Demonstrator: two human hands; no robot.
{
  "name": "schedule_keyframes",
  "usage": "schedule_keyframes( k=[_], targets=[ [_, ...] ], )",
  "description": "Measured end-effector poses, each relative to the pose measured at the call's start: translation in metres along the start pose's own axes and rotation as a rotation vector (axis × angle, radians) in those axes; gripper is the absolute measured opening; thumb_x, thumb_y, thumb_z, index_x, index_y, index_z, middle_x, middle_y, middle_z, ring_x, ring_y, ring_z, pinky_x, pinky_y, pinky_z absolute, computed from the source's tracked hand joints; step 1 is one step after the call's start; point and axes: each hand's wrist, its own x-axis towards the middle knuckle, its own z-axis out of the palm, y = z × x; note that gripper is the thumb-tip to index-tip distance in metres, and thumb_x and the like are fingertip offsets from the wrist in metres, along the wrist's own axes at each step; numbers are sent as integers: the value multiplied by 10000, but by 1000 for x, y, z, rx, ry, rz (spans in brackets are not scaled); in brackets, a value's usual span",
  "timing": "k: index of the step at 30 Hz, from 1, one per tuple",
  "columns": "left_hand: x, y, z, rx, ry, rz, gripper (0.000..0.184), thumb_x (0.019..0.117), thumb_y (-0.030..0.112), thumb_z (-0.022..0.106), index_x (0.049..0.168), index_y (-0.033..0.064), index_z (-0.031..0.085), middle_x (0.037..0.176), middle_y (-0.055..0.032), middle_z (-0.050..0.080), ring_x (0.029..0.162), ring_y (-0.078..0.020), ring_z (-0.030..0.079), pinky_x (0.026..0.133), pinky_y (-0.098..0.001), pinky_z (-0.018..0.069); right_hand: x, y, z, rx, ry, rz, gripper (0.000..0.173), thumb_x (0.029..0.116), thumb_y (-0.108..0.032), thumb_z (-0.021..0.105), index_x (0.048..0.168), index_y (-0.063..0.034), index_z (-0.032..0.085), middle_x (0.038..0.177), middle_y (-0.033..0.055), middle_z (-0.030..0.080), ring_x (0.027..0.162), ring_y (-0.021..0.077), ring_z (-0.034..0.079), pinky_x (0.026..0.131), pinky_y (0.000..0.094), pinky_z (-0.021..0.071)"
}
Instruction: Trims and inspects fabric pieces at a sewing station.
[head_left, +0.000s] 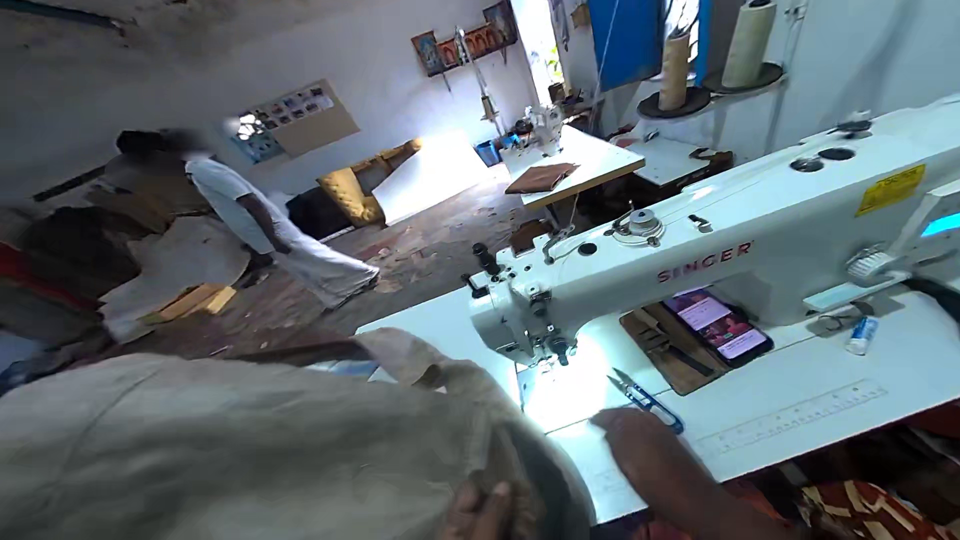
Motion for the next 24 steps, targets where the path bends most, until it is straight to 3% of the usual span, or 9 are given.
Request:
schedule_keyframes(
  k=[2,5,10,14,19,21,23,24],
  targets=[
    [-8,-15,11,-77,-86,-72,183,1050,16,411,999,107,561,791,85,671,707,-10,652,686,-212,572,-1,23,-15,-115,-60,145,258,957,-104,618,1181,-62,741,1166,159,726,1097,400,685,855,595,560],
    [-11,-15,6,-139,-93,-168,179,1064,39,401,999,101,556,792,63,654,712,-14,639,696,-207,561,-10,47,-21,-147,-99,196,270,940,-122,690,1190,-26,728,1148,216,698,1074,475,652,808,663,529],
    [-11,-3,-3,-203,-51,-247,233,1073,76,369,973,87,579,801,20,677,740,-43,667,726,-224,574,-12,49,-18,-143,-82,151,268,901,-26,722,1166,11,723,1060,250,685,1002,497,653,801,654,539],
    [-15,-1,-8,-159,-9,-186,237,1041,69,343,954,111,560,781,49,646,726,-27,644,715,-216,560,-2,38,-29,-177,-201,181,382,865,63,731,1243,73,670,1052,315,663,1012,540,640,848,649,540],
    [-16,-9,-22,-264,-96,-73,159,1080,111,447,1034,101,598,862,26,697,797,-39,680,768,-237,583,5,32,-43,-129,-325,298,255,947,55,598,1187,83,678,1091,275,690,1051,465,672,924,589,535],
    [-17,-10,-25,-268,-128,-65,127,1077,139,487,1052,106,608,884,29,710,814,-40,689,781,-241,587,0,31,-48,63,-299,305,238,965,11,493,1114,44,676,1028,231,686,940,400,693,793,573,555],
    [-18,-11,-27,-256,-160,-79,108,1069,168,521,1055,111,612,897,33,710,828,-37,688,793,-244,585,-8,27,-50,310,-282,309,305,964,-145,416,1049,-52,693,924,100,666,768,213,651,640,414,533],
    [-18,-12,-28,-259,-171,-92,110,1065,178,535,1057,107,619,899,28,709,830,-38,686,793,-246,584,-11,21,-52,457,-323,322,325,1008,-238,418,1067,-80,696,926,55,660,737,133,623,628,332,525]
  ],
)
